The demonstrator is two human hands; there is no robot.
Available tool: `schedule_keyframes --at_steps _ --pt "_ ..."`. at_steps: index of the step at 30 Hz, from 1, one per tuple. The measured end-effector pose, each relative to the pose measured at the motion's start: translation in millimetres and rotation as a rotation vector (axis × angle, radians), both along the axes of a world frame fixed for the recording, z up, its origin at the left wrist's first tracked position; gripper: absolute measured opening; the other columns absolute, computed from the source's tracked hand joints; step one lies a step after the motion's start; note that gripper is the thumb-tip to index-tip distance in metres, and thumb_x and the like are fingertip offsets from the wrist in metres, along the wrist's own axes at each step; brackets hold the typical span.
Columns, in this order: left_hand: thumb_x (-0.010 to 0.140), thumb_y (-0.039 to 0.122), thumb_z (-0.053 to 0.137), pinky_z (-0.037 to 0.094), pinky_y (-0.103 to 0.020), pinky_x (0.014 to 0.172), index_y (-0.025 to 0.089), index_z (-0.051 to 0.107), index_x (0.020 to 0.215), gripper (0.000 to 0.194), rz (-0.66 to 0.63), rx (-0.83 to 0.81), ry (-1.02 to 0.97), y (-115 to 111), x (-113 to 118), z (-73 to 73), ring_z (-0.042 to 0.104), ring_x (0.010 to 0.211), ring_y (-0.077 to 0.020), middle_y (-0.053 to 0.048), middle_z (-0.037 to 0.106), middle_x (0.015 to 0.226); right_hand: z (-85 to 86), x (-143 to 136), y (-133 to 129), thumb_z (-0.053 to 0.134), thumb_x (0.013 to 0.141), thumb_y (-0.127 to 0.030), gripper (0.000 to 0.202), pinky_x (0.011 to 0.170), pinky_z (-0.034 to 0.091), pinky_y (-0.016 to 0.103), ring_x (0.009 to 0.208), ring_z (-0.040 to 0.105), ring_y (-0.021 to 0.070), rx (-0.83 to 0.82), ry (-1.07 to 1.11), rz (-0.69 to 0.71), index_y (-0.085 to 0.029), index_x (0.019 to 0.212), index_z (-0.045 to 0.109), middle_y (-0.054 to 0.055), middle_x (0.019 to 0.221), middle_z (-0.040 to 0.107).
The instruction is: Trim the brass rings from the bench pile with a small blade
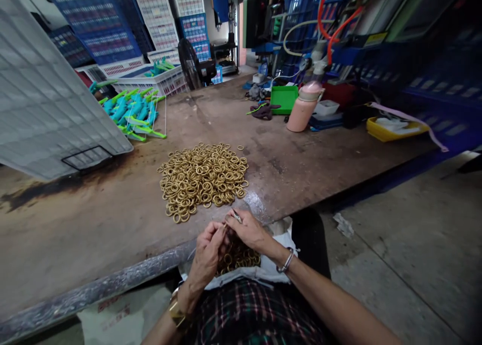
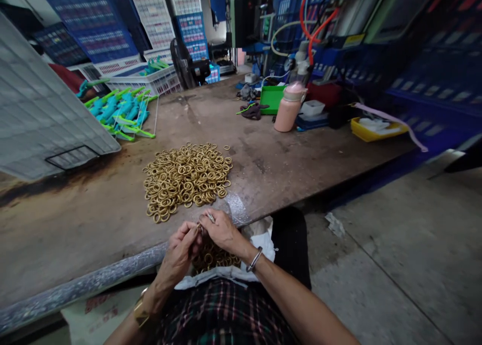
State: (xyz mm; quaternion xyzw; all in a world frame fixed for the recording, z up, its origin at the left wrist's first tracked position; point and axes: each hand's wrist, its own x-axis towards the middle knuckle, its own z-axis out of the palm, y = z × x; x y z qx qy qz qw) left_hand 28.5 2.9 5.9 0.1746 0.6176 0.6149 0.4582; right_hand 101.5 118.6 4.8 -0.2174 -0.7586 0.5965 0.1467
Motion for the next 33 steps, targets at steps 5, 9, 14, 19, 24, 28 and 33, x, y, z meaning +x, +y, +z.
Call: schedule_keyframes --at_steps 5,9,14,19,24,28,33 --pt "0.075 0.048 0.055 0.019 -0.016 0.037 0.018 0.046 0.070 0.032 0.061 0.026 -0.016 -12 -6 -5.8 0.029 0.039 -0.0034 0.006 0.046 0.054 -2.7 -2 -7 0.038 0.083 -0.021 0.017 0.058 0.033 0.021 0.059 0.048 0.0116 0.352 -0.152 0.019 -0.018 0.082 0.055 -0.001 0.065 0.055" --pt "0.073 0.051 0.055 0.021 -0.017 0.038 0.018 0.048 0.069 0.034 0.075 0.022 0.063 -13 -10 -5.8 0.030 0.040 -0.0040 0.006 0.045 0.052 -2.6 1 -14 0.042 0.071 -0.009 0.023 0.060 0.029 0.023 0.066 0.051 0.0142 0.641 -0.274 0.191 -0.017 0.086 0.056 0.002 0.072 0.060" --pt "0.071 0.052 0.056 0.024 -0.018 0.039 0.018 0.049 0.068 0.035 0.091 0.000 0.127 -13 -12 -1.3 0.032 0.041 -0.0051 0.005 0.046 0.053 -0.7 -3 -20 0.040 0.068 -0.006 0.029 0.060 0.027 0.024 0.069 0.053 0.0149 0.723 -0.359 0.239 -0.016 0.091 0.055 0.004 0.078 0.062" --pt "0.073 0.048 0.056 0.025 -0.019 0.041 0.018 0.049 0.066 0.032 0.111 -0.016 0.145 -14 -12 -1.1 0.031 0.041 -0.0058 0.005 0.044 0.051 -2.5 -5 -20 0.040 0.070 -0.007 0.028 0.060 0.027 0.025 0.072 0.055 0.0158 0.743 -0.395 0.232 -0.017 0.093 0.054 0.004 0.081 0.063" --pt "0.075 0.048 0.052 0.027 -0.020 0.044 0.018 0.048 0.065 0.032 0.100 -0.013 0.215 -16 -13 -4.9 0.031 0.043 -0.0070 0.006 0.042 0.051 -1.8 -6 -23 0.039 0.073 -0.009 0.028 0.060 0.028 0.025 0.073 0.057 0.0161 0.750 -0.482 0.220 -0.017 0.095 0.054 0.005 0.082 0.064" --pt "0.078 0.046 0.049 0.029 -0.020 0.046 0.018 0.048 0.066 0.030 0.090 0.004 0.296 -18 -14 -10.7 0.034 0.046 -0.0080 0.005 0.043 0.052 -0.6 -8 -24 0.039 0.074 -0.010 0.027 0.060 0.029 0.025 0.075 0.058 0.0168 0.758 -0.501 0.238 -0.016 0.097 0.053 0.006 0.085 0.064" --pt "0.082 0.043 0.045 0.031 -0.021 0.049 0.017 0.049 0.067 0.030 0.069 0.012 0.415 -20 -16 -15.2 0.038 0.049 -0.0087 0.003 0.047 0.057 -1.4 -9 -25 0.040 0.077 -0.014 0.024 0.059 0.029 0.025 0.071 0.058 0.0172 0.757 -0.547 0.265 -0.016 0.097 0.052 0.007 0.084 0.065"
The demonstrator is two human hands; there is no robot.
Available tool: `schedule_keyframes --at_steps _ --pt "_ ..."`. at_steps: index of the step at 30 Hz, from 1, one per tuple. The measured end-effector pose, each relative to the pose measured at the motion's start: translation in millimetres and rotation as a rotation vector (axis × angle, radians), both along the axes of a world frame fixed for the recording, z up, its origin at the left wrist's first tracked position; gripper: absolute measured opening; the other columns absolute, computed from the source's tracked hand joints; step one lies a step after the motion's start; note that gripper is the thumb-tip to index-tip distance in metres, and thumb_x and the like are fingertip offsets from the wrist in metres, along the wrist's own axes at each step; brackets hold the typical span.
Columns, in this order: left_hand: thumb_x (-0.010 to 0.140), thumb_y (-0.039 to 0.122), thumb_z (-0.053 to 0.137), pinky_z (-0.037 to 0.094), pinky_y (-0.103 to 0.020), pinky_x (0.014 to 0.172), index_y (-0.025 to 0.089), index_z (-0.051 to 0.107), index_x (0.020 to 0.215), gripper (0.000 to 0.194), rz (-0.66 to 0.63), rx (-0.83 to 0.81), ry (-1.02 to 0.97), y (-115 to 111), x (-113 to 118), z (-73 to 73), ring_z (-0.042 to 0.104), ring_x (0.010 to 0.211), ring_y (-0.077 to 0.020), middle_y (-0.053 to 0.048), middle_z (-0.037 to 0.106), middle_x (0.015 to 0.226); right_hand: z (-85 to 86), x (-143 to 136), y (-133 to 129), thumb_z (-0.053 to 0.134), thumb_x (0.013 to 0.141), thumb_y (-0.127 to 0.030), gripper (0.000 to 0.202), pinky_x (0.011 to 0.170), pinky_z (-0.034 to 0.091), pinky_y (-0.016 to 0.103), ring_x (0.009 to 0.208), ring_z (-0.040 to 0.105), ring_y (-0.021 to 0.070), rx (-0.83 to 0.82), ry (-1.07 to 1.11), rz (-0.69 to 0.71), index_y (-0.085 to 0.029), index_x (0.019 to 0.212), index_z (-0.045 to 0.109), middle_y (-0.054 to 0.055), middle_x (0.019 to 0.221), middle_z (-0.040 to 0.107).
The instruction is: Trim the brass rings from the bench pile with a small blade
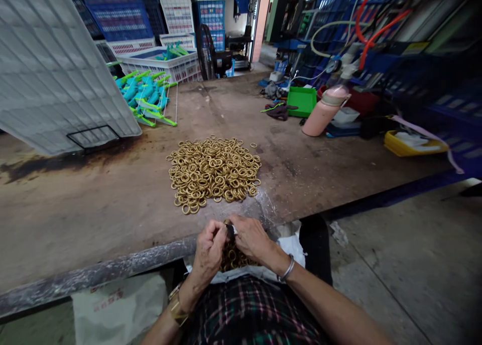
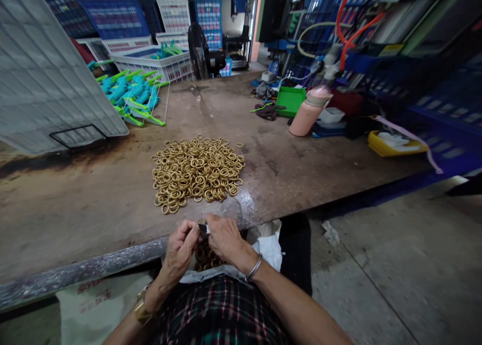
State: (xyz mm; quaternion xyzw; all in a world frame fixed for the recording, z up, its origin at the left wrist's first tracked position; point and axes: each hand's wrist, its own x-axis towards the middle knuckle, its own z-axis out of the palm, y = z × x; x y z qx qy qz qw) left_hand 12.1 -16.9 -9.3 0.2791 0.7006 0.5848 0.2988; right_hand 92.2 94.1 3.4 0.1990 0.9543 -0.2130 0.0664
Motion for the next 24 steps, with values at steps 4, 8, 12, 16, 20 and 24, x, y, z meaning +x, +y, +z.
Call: schedule_keyframes --at_steps 4,8,12,16,20,24 --pt "0.081 0.042 0.047 0.031 -0.021 0.049 0.017 0.050 0.065 0.030 -0.011 0.008 0.033 -5 5 8.2 0.039 0.050 -0.0091 0.003 0.046 0.055 1.4 -2 3 0.040 0.078 -0.015 0.023 0.058 0.030 0.026 0.069 0.059 0.0185 0.041 -0.017 -0.033 -0.015 0.097 0.053 0.009 0.080 0.065" --pt "0.081 0.042 0.050 0.029 -0.020 0.044 0.017 0.051 0.065 0.030 -0.167 0.050 -0.102 -9 19 19.0 0.038 0.046 -0.0074 0.003 0.047 0.054 0.0 -3 20 0.038 0.077 -0.010 0.027 0.060 0.033 0.026 0.071 0.060 0.0184 0.111 -0.045 -0.142 -0.014 0.099 0.053 0.010 0.082 0.066" --pt "0.077 0.050 0.051 0.020 -0.018 0.035 0.018 0.048 0.065 0.035 -0.164 0.051 -0.507 -2 23 16.2 0.028 0.036 -0.0046 0.006 0.043 0.047 -6.7 -2 50 0.038 0.078 -0.011 0.027 0.065 0.034 0.024 0.079 0.060 0.0175 0.148 0.043 -0.307 -0.015 0.101 0.053 0.009 0.087 0.065" --pt "0.073 0.049 0.056 0.020 -0.016 0.034 0.016 0.049 0.063 0.036 -0.084 0.092 -0.686 3 18 9.4 0.028 0.036 -0.0039 0.005 0.043 0.045 -9.6 -4 76 0.038 0.084 -0.018 0.025 0.065 0.034 0.024 0.083 0.060 0.0176 0.183 0.130 -0.492 -0.017 0.106 0.050 0.007 0.092 0.065" --pt "0.072 0.041 0.061 0.022 -0.016 0.034 0.017 0.049 0.068 0.027 -0.032 0.127 -0.747 1 15 6.7 0.032 0.037 -0.0038 0.005 0.048 0.050 -7.9 -11 83 0.041 0.086 -0.028 0.024 0.062 0.034 0.024 0.083 0.061 0.0189 0.202 0.095 -0.476 -0.019 0.107 0.049 0.007 0.091 0.065" --pt "0.068 0.032 0.065 0.022 -0.016 0.034 0.020 0.050 0.088 0.028 0.028 0.167 -0.835 -2 10 6.9 0.036 0.038 -0.0044 0.004 0.055 0.060 -10.8 -14 80 0.038 0.086 -0.021 0.020 0.061 0.033 0.025 0.078 0.062 0.0186 0.255 0.042 -0.468 -0.020 0.102 0.050 0.007 0.088 0.065"
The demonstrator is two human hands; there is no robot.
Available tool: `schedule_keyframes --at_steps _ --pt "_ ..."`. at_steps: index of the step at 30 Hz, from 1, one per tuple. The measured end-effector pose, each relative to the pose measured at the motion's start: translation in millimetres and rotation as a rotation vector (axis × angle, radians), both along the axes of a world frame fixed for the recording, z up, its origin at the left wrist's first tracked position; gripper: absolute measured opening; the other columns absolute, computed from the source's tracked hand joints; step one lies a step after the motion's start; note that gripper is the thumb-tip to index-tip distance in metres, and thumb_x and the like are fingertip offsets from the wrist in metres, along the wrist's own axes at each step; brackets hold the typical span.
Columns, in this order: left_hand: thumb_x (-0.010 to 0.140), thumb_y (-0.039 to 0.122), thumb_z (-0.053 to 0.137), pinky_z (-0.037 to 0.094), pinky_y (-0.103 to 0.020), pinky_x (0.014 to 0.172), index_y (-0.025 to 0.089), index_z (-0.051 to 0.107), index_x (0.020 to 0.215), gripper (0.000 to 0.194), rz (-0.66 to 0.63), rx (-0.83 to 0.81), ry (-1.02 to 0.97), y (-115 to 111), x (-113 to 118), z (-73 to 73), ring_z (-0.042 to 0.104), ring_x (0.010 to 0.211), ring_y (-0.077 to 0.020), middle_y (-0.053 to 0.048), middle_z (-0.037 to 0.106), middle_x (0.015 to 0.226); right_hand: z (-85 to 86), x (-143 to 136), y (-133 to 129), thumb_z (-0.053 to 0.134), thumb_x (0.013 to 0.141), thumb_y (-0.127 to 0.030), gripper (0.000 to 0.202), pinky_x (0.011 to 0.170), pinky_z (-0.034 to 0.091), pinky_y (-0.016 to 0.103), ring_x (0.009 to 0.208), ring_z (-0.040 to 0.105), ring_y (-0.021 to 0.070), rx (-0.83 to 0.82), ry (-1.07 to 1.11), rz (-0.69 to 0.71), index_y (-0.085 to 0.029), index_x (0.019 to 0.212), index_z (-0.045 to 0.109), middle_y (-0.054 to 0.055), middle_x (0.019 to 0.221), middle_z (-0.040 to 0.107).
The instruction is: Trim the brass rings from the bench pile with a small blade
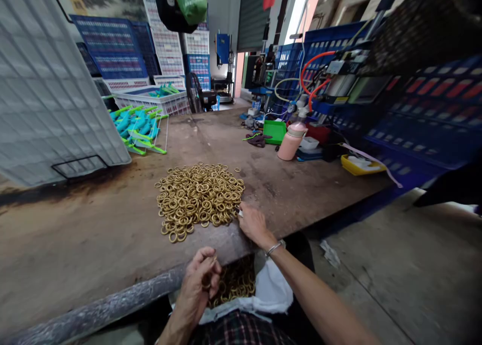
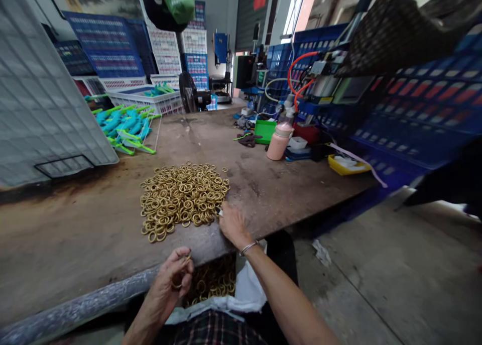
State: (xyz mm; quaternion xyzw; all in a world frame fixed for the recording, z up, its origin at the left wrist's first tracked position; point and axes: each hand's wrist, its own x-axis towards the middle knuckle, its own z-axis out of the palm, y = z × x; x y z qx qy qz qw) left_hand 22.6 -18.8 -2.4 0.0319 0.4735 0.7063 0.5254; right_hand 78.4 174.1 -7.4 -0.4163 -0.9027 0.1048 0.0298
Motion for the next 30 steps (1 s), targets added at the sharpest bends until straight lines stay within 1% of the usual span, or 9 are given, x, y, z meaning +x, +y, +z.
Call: schedule_keyframes --at_steps 2,5,8,10,14,19,25,28,30 --pt "0.066 0.027 0.066 0.024 -0.016 0.035 0.018 0.052 0.092 0.031 -0.012 0.018 -0.066 0 -4 0.9 0.038 0.039 -0.0043 0.003 0.055 0.060 -3.7 1 -1 0.037 0.085 -0.018 0.021 0.060 0.033 0.025 0.075 0.062 0.0184 0.019 0.000 -0.006 -0.020 0.102 0.050 0.007 0.085 0.065" --pt "0.065 0.023 0.068 0.027 -0.015 0.037 0.015 0.054 0.082 0.023 -0.005 0.072 -0.197 0 -11 1.5 0.046 0.047 -0.0059 0.000 0.056 0.065 -9.0 4 1 0.040 0.084 -0.018 0.020 0.059 0.033 0.024 0.073 0.060 0.0176 0.017 0.068 0.005 -0.019 0.101 0.051 0.006 0.083 0.065" --pt "0.063 0.023 0.071 0.029 -0.015 0.038 0.014 0.052 0.072 0.022 0.070 0.053 -0.300 3 -17 0.2 0.056 0.059 -0.0109 -0.005 0.061 0.073 -10.7 10 1 0.041 0.083 -0.022 0.016 0.061 0.034 0.023 0.070 0.058 0.0157 -0.044 0.249 0.057 -0.019 0.094 0.053 0.004 0.080 0.063" --pt "0.060 0.023 0.073 0.030 -0.015 0.038 0.014 0.051 0.070 0.025 0.100 0.018 -0.294 7 -18 -0.1 0.058 0.063 -0.0130 -0.006 0.062 0.074 -8.6 13 -5 0.039 0.085 -0.024 0.014 0.062 0.036 0.022 0.067 0.056 0.0142 -0.125 0.412 0.128 -0.019 0.087 0.052 0.003 0.075 0.061" --pt "0.066 0.032 0.070 0.028 -0.014 0.036 0.016 0.051 0.073 0.026 0.064 0.052 -0.069 14 -16 3.2 0.053 0.053 -0.0087 0.000 0.057 0.065 1.6 17 -29 0.038 0.084 -0.025 0.014 0.060 0.036 0.021 0.062 0.050 0.0120 -0.287 0.601 0.283 -0.019 0.078 0.049 -0.001 0.068 0.054" --pt "0.068 0.043 0.065 0.023 -0.013 0.033 0.019 0.049 0.093 0.038 0.027 -0.042 0.157 21 -11 5.4 0.040 0.039 -0.0041 0.007 0.051 0.057 13.6 17 -53 0.040 0.084 -0.025 0.012 0.060 0.036 0.021 0.062 0.048 0.0116 -0.407 0.576 0.360 -0.019 0.081 0.050 -0.001 0.069 0.052" --pt "0.070 0.047 0.060 0.021 -0.014 0.034 0.017 0.048 0.075 0.033 0.012 -0.140 0.312 19 -11 3.4 0.034 0.038 -0.0027 0.007 0.045 0.053 16.7 14 -60 0.040 0.084 -0.028 0.015 0.056 0.035 0.020 0.058 0.043 0.0105 -0.578 0.574 0.348 -0.019 0.077 0.050 -0.004 0.063 0.047" --pt "0.072 0.048 0.058 0.024 -0.015 0.036 0.016 0.050 0.073 0.033 -0.022 -0.188 0.483 16 -10 5.0 0.033 0.039 -0.0034 0.007 0.042 0.051 17.1 13 -61 0.040 0.085 -0.032 0.020 0.055 0.033 0.020 0.057 0.041 0.0095 -0.588 0.556 0.342 -0.018 0.075 0.050 -0.005 0.062 0.046" --pt "0.074 0.047 0.056 0.025 -0.015 0.037 0.016 0.050 0.072 0.032 -0.075 -0.179 0.526 15 -9 5.2 0.033 0.040 -0.0034 0.007 0.042 0.051 18.4 13 -63 0.041 0.084 -0.032 0.020 0.055 0.033 0.020 0.057 0.041 0.0090 -0.571 0.543 0.332 -0.018 0.074 0.050 -0.005 0.062 0.045"
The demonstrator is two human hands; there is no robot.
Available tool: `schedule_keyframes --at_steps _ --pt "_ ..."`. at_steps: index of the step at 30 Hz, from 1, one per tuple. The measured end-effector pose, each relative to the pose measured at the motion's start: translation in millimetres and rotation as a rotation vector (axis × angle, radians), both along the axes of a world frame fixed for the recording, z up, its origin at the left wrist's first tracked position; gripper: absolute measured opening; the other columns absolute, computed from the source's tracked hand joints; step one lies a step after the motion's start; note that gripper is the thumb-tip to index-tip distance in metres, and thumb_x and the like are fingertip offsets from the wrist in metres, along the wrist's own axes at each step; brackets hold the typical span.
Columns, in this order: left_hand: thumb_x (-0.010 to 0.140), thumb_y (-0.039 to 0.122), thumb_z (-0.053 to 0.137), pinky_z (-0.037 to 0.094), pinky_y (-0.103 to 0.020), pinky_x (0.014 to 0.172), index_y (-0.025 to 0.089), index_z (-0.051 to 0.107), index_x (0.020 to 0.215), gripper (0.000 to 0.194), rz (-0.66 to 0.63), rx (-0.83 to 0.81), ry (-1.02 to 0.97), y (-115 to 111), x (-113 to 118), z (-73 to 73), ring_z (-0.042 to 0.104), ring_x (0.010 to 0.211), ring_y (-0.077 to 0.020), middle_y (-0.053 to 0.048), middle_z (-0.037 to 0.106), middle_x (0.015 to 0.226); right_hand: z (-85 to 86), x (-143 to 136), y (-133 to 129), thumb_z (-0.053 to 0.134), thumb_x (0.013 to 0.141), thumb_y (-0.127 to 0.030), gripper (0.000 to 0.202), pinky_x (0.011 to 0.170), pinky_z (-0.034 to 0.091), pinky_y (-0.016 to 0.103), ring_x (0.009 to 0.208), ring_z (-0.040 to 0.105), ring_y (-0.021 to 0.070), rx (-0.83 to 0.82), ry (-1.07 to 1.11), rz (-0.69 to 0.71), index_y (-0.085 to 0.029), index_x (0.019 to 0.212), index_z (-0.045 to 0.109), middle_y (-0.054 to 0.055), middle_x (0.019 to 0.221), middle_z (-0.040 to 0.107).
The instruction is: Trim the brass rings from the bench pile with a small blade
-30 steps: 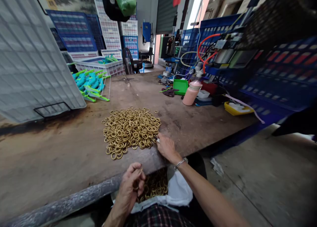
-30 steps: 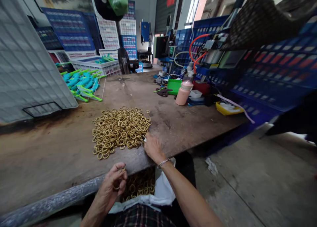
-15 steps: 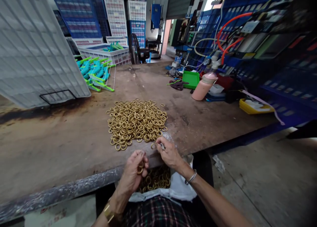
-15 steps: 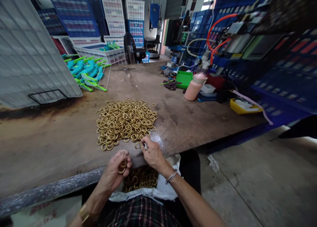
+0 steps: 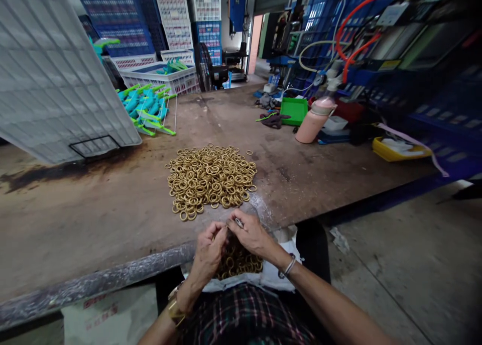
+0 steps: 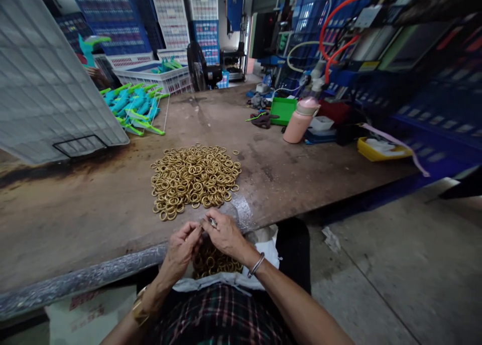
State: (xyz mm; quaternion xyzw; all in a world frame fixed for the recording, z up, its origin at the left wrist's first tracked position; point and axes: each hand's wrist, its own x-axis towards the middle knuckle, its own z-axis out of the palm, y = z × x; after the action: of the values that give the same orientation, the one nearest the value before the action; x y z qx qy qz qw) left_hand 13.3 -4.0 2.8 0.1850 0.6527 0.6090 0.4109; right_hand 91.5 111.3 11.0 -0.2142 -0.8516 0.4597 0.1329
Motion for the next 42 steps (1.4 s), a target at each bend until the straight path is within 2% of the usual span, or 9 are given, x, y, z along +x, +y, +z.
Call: schedule_keyframes --at_steps 5,10,13,18,24,29,35,38,42 --pt "0.078 0.048 0.050 0.022 -0.015 0.036 0.017 0.047 0.074 0.031 -0.102 0.055 -0.187 -2 3 -3.6 0.031 0.039 -0.0029 0.006 0.046 0.058 3.5 0 -3 0.042 0.083 -0.030 0.019 0.051 0.030 0.019 0.053 0.040 0.0084 -0.031 -0.043 -0.014 -0.018 0.073 0.051 -0.006 0.057 0.044" --pt "0.077 0.048 0.052 0.021 -0.015 0.036 0.017 0.049 0.078 0.031 -0.108 0.070 -0.165 -4 6 -2.5 0.031 0.039 -0.0031 0.006 0.045 0.058 -2.7 1 -1 0.035 0.085 -0.024 0.022 0.057 0.035 0.019 0.059 0.049 0.0094 -0.092 -0.003 -0.019 -0.017 0.073 0.052 -0.003 0.063 0.055" --pt "0.076 0.049 0.052 0.021 -0.016 0.036 0.018 0.049 0.075 0.032 -0.101 0.058 -0.123 -5 7 0.6 0.030 0.037 -0.0036 0.007 0.044 0.053 -8.1 6 0 0.035 0.085 -0.022 0.021 0.059 0.034 0.021 0.060 0.051 0.0110 0.049 -0.065 -0.018 -0.018 0.075 0.052 0.000 0.066 0.059" --pt "0.073 0.051 0.054 0.023 -0.017 0.037 0.017 0.048 0.069 0.034 -0.075 0.039 -0.028 -5 7 4.9 0.032 0.039 -0.0045 0.006 0.043 0.051 -10.0 15 -7 0.041 0.075 -0.013 0.019 0.058 0.028 0.023 0.063 0.052 0.0136 0.338 -0.233 0.131 -0.018 0.086 0.056 0.001 0.069 0.061" --pt "0.072 0.053 0.054 0.024 -0.018 0.039 0.018 0.048 0.068 0.036 -0.060 0.021 0.016 -6 10 4.5 0.031 0.039 -0.0049 0.007 0.041 0.049 -9.1 15 -9 0.041 0.071 -0.010 0.027 0.059 0.027 0.024 0.068 0.055 0.0156 0.435 -0.284 0.180 -0.016 0.092 0.055 0.005 0.077 0.063" --pt "0.073 0.051 0.054 0.027 -0.018 0.041 0.017 0.049 0.065 0.035 -0.031 0.039 0.161 -7 9 1.5 0.036 0.042 -0.0060 0.004 0.045 0.052 -4.0 14 -11 0.041 0.072 -0.010 0.028 0.059 0.030 0.024 0.069 0.057 0.0169 0.444 -0.387 0.190 -0.015 0.098 0.054 0.006 0.078 0.064" --pt "0.070 0.052 0.058 0.025 -0.018 0.038 0.017 0.049 0.062 0.037 -0.061 0.038 0.052 -14 17 17.4 0.034 0.039 -0.0051 0.005 0.045 0.049 -5.3 5 -1 0.040 0.077 -0.011 0.024 0.060 0.034 0.025 0.073 0.061 0.0195 0.521 -0.490 0.042 -0.015 0.098 0.053 0.010 0.081 0.066" --pt "0.071 0.050 0.059 0.022 -0.017 0.036 0.017 0.052 0.069 0.034 -0.151 0.085 -0.114 -18 23 21.2 0.033 0.037 -0.0040 0.005 0.047 0.050 -8.1 3 28 0.038 0.078 -0.009 0.027 0.062 0.035 0.025 0.078 0.061 0.0195 0.561 -0.529 -0.157 -0.014 0.100 0.053 0.010 0.087 0.066" --pt "0.073 0.049 0.058 0.022 -0.016 0.034 0.016 0.050 0.065 0.035 -0.096 0.141 -0.357 -15 20 10.9 0.032 0.037 -0.0037 0.004 0.047 0.050 -9.6 -1 73 0.039 0.086 -0.020 0.021 0.064 0.035 0.025 0.082 0.060 0.0195 0.576 -0.491 -0.370 -0.017 0.102 0.051 0.009 0.090 0.065"
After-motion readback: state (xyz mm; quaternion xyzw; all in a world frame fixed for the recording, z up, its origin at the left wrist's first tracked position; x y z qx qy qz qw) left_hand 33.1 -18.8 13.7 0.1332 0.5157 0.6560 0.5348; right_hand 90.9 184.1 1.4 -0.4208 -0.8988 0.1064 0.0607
